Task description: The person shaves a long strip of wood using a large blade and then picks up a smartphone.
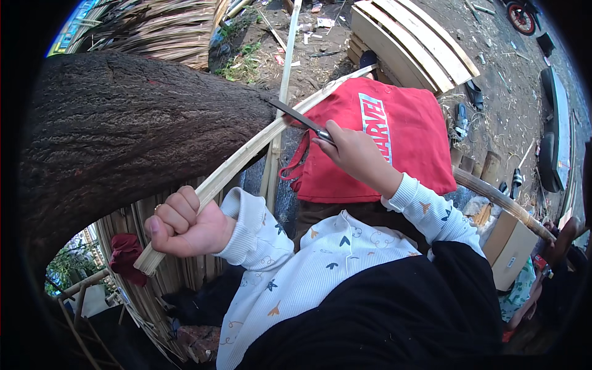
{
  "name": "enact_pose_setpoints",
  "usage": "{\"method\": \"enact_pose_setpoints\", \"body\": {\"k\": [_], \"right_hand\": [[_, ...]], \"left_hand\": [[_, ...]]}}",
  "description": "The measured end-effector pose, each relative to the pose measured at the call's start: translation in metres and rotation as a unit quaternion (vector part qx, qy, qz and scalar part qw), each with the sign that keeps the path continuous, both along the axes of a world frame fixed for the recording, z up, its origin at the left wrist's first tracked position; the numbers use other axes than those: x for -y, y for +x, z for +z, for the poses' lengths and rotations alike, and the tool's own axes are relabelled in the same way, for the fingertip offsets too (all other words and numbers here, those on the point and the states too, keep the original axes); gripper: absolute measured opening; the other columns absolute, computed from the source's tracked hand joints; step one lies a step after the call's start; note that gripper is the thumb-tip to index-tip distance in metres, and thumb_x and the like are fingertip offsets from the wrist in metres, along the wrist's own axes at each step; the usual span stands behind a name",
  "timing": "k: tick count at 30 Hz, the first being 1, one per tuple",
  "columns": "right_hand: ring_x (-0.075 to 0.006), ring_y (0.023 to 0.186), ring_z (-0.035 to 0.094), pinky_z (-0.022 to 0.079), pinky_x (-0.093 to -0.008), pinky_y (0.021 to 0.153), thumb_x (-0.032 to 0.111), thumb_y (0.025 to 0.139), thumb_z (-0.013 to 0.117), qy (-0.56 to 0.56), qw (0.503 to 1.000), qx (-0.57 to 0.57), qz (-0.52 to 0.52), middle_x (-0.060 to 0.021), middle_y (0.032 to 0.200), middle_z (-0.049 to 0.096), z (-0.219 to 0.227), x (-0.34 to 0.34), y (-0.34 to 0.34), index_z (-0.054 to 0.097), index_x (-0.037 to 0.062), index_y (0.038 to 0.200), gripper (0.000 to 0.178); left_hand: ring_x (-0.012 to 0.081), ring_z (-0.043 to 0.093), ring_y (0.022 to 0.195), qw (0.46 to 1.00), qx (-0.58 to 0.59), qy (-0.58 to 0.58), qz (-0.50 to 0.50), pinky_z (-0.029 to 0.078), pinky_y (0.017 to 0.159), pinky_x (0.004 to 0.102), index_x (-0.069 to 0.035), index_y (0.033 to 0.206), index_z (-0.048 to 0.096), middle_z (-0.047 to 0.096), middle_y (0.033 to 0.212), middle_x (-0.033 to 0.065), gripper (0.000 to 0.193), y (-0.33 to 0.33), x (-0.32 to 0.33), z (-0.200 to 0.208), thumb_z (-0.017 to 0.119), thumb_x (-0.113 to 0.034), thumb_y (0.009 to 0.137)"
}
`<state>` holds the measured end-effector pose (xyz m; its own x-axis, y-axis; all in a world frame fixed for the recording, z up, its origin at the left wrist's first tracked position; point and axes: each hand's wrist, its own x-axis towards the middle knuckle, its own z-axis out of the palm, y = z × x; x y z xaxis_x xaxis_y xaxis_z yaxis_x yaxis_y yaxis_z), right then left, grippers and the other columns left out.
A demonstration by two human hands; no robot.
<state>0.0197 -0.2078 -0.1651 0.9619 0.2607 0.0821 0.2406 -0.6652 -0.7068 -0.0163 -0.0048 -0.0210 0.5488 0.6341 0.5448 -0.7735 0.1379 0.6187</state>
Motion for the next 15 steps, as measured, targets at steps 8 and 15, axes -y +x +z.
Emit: {"method": "enact_pose_setpoints", "body": {"k": [8,15], "right_hand": [[-0.0334,0.055,0.06,0.047,-0.0424,0.048,0.034,0.088,0.05,-0.099,0.99,-0.072,-0.076,-0.0157,0.059,0.058,-0.022,0.021,0.024,0.048,0.0014,0.082,0.033],[-0.032,0.06,0.062,0.049,-0.0418,0.052,0.034,0.088,0.05,-0.115,0.985,-0.043,-0.123,-0.0163,0.062,0.06,-0.036,0.032,0.036,0.054,-0.0002,0.083,0.034]], "left_hand": [[0.005,0.009,0.034,0.999,0.004,0.022,-0.036,0.01,0.036,0.0235,-0.017,0.052,0.015,0.017,0.04,-0.0061,0.039,-0.002,-0.002,-0.002,0.04,-0.013,0.082],[0.005,0.009,0.035,0.999,-0.001,0.026,-0.026,0.01,0.036,0.0232,-0.017,0.052,0.015,0.015,0.04,-0.0057,0.04,0.003,0.001,0.001,0.04,-0.013,0.082]]}}
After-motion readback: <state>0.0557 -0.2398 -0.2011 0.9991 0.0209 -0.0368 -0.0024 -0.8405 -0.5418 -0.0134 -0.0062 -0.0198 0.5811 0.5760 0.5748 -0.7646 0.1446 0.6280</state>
